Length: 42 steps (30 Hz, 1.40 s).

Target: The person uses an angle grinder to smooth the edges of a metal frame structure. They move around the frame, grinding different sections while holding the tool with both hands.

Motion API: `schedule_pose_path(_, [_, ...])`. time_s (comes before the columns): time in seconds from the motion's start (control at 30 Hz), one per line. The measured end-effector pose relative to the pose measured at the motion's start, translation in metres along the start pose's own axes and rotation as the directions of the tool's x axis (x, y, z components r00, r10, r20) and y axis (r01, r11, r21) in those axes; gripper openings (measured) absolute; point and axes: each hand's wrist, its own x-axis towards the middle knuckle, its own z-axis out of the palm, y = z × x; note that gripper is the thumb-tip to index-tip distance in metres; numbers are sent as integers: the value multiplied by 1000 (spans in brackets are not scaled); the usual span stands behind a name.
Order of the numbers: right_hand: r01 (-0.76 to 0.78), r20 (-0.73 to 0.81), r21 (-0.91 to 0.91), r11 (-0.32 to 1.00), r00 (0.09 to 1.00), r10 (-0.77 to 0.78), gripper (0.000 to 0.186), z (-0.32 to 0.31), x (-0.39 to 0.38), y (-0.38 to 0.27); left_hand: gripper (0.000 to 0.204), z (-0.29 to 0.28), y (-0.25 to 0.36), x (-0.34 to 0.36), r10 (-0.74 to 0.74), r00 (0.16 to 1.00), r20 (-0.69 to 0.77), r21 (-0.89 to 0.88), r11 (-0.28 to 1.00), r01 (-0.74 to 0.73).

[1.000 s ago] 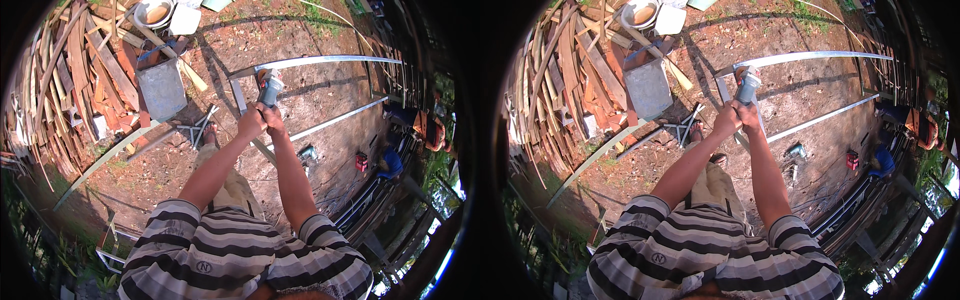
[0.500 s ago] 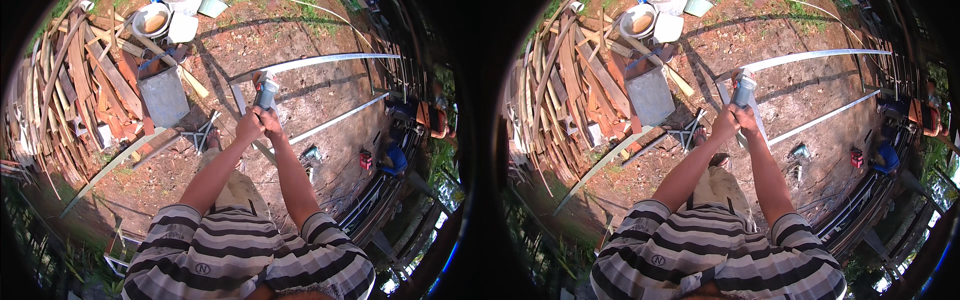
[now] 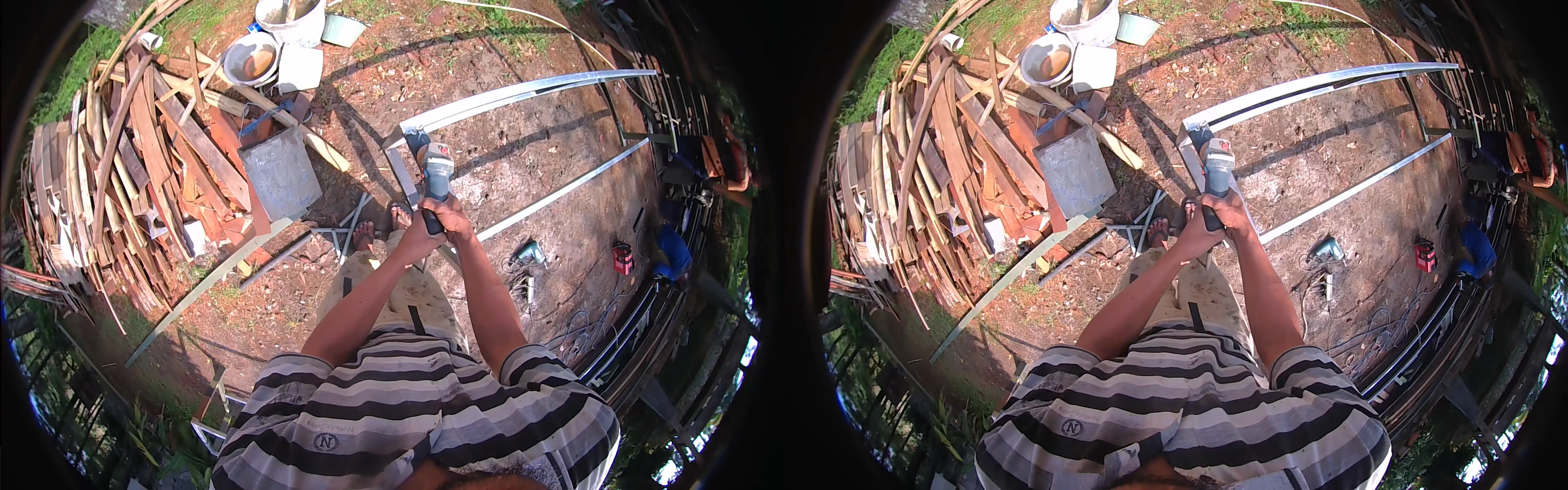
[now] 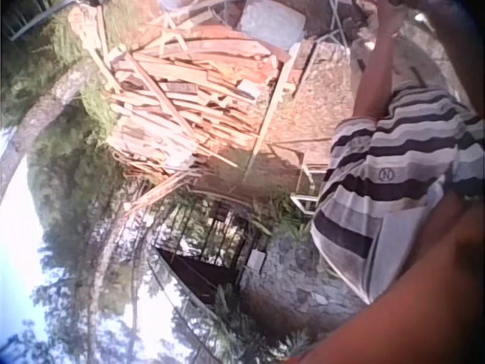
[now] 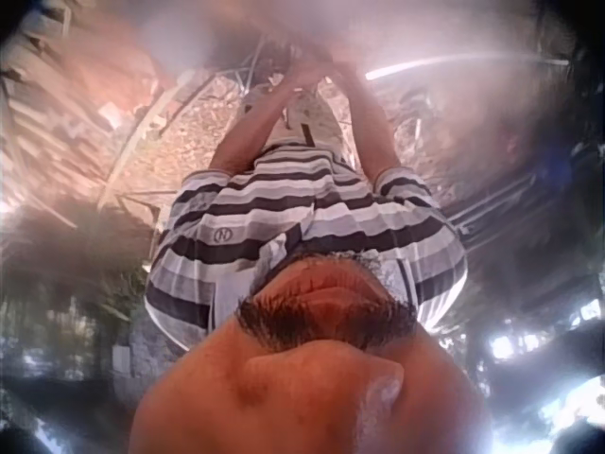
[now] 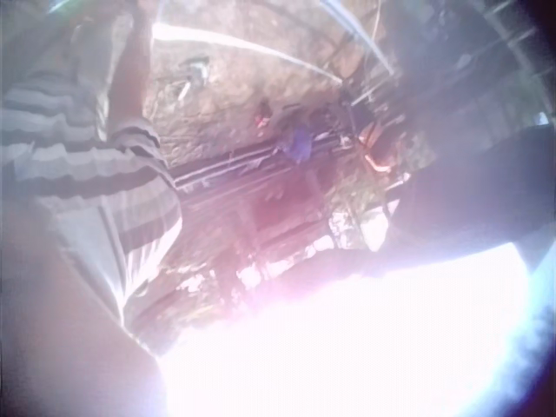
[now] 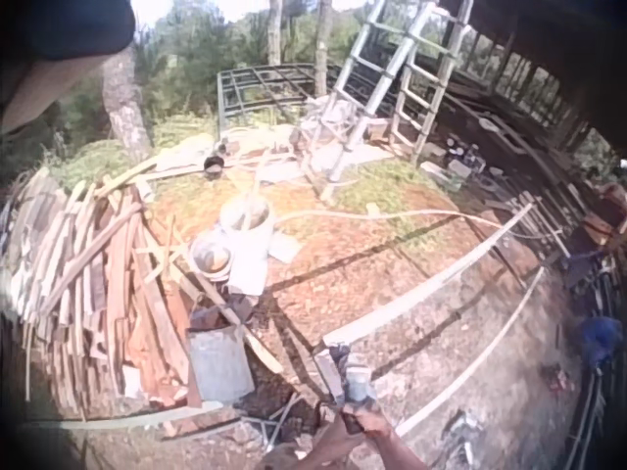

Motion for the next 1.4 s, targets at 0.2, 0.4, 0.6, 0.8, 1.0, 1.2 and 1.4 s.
schedule_pose_path(0.2, [187, -36, -417, 890, 975, -221, 31, 4, -6, -80, 63, 14, -75, -40, -2, 1000, -29, -75, 997, 0])
schedule_pose_path(0.4, [333, 84, -491, 805, 938, -338, 33, -3, 16, -114, 43, -40, -212, -150, -315, 729, -608, -190, 949, 252])
schedule_pose_path(0.6, [112, -25, -637, 762, 986, -166, 32, 27, 6, -133, 27, -22, -312, -279, -742, 415, -526, -763, 627, 155])
schedule_pose_path(0.8, [118, -52, -649, 751, 979, -198, 29, 10, 19, -124, 22, 52, -351, -320, -804, 335, -491, -790, 573, 219])
schedule_pose_path(1.0, [120, 16, -741, 661, 987, -161, 31, 10, 5, -133, 37, 93, -408, -323, -486, 488, -725, -258, 848, 463])
schedule_pose_path(1.2, [155, 29, -734, 661, 980, -197, 32, 23, 6, -137, 30, 90, -382, -313, -419, 557, -717, -113, 859, 500])
schedule_pose_path(1.4, [102, -11, -743, 662, 986, -165, 35, 37, 2, -143, 25, 98, -425, -319, -375, 568, -732, -51, 862, 504])
